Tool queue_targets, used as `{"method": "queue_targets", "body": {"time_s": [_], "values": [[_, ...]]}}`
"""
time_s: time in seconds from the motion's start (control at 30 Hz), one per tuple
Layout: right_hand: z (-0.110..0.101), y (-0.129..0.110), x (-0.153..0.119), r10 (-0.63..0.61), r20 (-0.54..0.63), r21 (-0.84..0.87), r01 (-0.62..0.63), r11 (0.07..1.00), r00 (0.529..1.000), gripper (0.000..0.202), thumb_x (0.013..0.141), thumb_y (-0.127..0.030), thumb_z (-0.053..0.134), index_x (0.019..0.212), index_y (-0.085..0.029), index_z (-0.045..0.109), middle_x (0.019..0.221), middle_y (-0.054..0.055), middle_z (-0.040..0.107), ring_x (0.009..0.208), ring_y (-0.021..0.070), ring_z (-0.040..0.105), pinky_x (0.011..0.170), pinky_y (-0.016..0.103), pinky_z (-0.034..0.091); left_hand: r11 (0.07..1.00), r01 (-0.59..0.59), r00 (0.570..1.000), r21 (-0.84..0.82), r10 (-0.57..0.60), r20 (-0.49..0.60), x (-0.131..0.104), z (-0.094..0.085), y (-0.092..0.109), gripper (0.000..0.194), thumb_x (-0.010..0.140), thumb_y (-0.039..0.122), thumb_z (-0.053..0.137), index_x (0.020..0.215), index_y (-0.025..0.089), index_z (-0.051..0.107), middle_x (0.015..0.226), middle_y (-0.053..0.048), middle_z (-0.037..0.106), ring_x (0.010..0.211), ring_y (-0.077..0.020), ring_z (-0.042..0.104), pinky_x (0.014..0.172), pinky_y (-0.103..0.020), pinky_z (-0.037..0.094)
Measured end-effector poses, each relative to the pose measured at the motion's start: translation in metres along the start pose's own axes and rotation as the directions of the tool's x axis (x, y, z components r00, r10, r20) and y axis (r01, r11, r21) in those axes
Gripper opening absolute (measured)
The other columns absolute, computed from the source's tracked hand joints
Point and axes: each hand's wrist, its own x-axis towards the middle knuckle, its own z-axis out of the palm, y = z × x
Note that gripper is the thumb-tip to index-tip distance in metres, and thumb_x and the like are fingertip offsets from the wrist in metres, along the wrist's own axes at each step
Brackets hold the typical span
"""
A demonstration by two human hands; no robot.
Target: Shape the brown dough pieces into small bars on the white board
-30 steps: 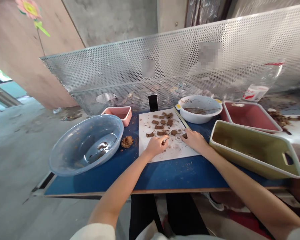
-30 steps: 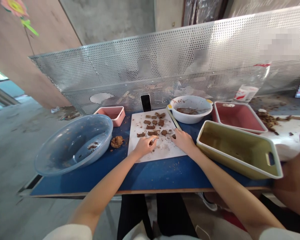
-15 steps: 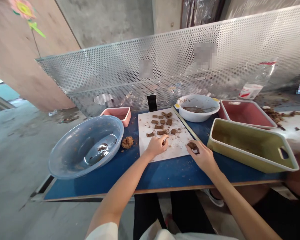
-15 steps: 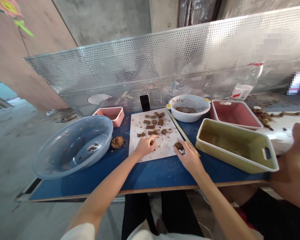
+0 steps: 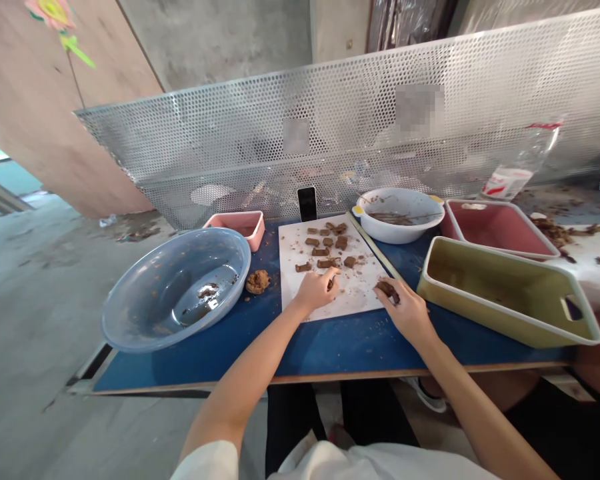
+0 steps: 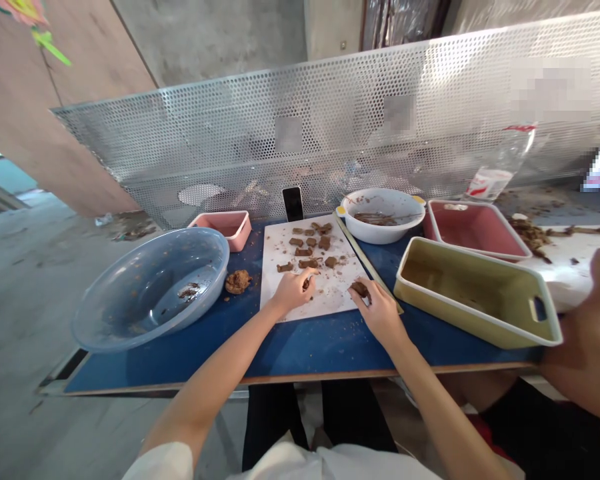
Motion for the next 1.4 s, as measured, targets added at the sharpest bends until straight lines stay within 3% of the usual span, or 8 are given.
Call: {"method": "queue_targets", "body": {"time_s": [0.27, 0.5, 0.63, 0.87, 0.97, 1.13, 1.27, 1.4], "values": [[0.006, 0.011, 0.004, 0.037, 0.054, 0.047, -0.039, 0.998, 0.998, 0.044, 0.105, -0.061, 0.056, 0.123, -0.023, 0.071, 0.124, 0.018, 0.083, 0.114, 0.0350, 0.080, 0.102, 0.049, 0.063, 1.000, -0.014, 1.000, 0.000, 0.014, -0.013, 0.000, 0.000, 0.001, 0.037, 0.110, 0.031, 0.045, 0.124, 0.016, 0.076, 0.055, 0.004, 0.055, 0.050, -0.0171, 0.054, 0.059, -0.028, 0.038], [0.004, 0.009, 0.005, 0.110, 0.074, 0.013, -0.111, 0.994, 0.991, 0.057, 0.108, -0.073, 0.041, 0.103, -0.024, 0.071, 0.097, 0.015, 0.084, 0.093, 0.0333, 0.081, 0.091, 0.044, 0.064, 1.000, -0.025, 0.999, -0.003, 0.025, -0.034, -0.001, -0.001, 0.002, 0.041, 0.112, 0.031, 0.040, 0.126, 0.017, 0.076, 0.053, 0.004, 0.052, 0.048, -0.0171, 0.051, 0.059, -0.028, 0.036], [0.003, 0.007, 0.004, 0.114, 0.077, 0.002, -0.115, 0.993, 0.990, 0.058, 0.110, -0.072, 0.039, 0.097, -0.026, 0.071, 0.092, 0.012, 0.084, 0.092, 0.0326, 0.082, 0.088, 0.042, 0.063, 0.999, -0.037, 0.998, -0.012, 0.036, -0.056, -0.002, -0.001, 0.003, 0.041, 0.111, 0.031, 0.039, 0.123, 0.017, 0.076, 0.054, 0.003, 0.056, 0.048, -0.0173, 0.052, 0.059, -0.029, 0.039], [0.000, 0.000, 0.006, -0.042, 0.006, 0.029, 0.042, 0.999, 0.999, 0.046, 0.110, -0.058, 0.051, 0.126, -0.024, 0.077, 0.118, 0.013, 0.084, 0.112, 0.0319, 0.079, 0.107, 0.047, 0.061, 0.998, -0.054, 0.996, -0.022, 0.052, -0.076, -0.006, -0.004, 0.003, 0.041, 0.111, 0.031, 0.037, 0.117, 0.019, 0.075, 0.052, 0.005, 0.052, 0.048, -0.0168, 0.052, 0.059, -0.029, 0.040], [0.002, 0.001, 0.008, -0.107, 0.024, -0.013, 0.107, 0.994, 0.994, 0.045, 0.110, -0.054, 0.054, 0.135, -0.025, 0.078, 0.118, 0.012, 0.084, 0.116, 0.0327, 0.076, 0.113, 0.049, 0.058, 0.998, -0.063, 0.995, -0.030, 0.060, -0.085, -0.007, -0.006, 0.003, 0.042, 0.112, 0.033, 0.036, 0.118, 0.018, 0.075, 0.054, 0.004, 0.055, 0.049, -0.0170, 0.054, 0.060, -0.029, 0.042], [0.014, 0.013, 0.008, -0.075, 0.089, -0.115, 0.085, 0.990, 0.993, 0.055, 0.107, -0.051, 0.059, 0.152, -0.021, 0.068, 0.120, 0.013, 0.085, 0.116, 0.0329, 0.076, 0.112, 0.051, 0.056, 0.992, -0.103, 0.988, -0.074, 0.093, -0.121, -0.008, -0.008, 0.002, 0.039, 0.113, 0.032, 0.038, 0.119, 0.017, 0.074, 0.057, 0.002, 0.059, 0.050, -0.0161, 0.054, 0.061, -0.029, 0.042], [0.021, 0.024, 0.006, -0.099, 0.095, -0.177, 0.115, 0.978, 0.991, 0.049, 0.105, -0.045, 0.060, 0.148, -0.023, 0.068, 0.132, 0.013, 0.083, 0.126, 0.0346, 0.076, 0.115, 0.055, 0.053, 0.979, -0.151, 0.979, -0.133, 0.130, -0.158, -0.007, -0.006, 0.001, 0.033, 0.113, 0.030, 0.042, 0.120, 0.018, 0.071, 0.059, 0.005, 0.059, 0.051, -0.0135, 0.053, 0.060, -0.027, 0.040], [0.021, 0.028, 0.006, -0.140, 0.070, -0.180, 0.151, 0.972, 0.988, 0.044, 0.102, -0.040, 0.063, 0.144, -0.025, 0.069, 0.129, 0.011, 0.084, 0.124, 0.0347, 0.077, 0.110, 0.055, 0.056, 0.962, -0.171, 0.972, -0.215, 0.128, -0.198, -0.003, 0.000, 0.000, 0.031, 0.114, 0.031, 0.046, 0.135, 0.019, 0.065, 0.066, 0.006, 0.061, 0.056, -0.0129, 0.056, 0.062, -0.025, 0.042]]}}
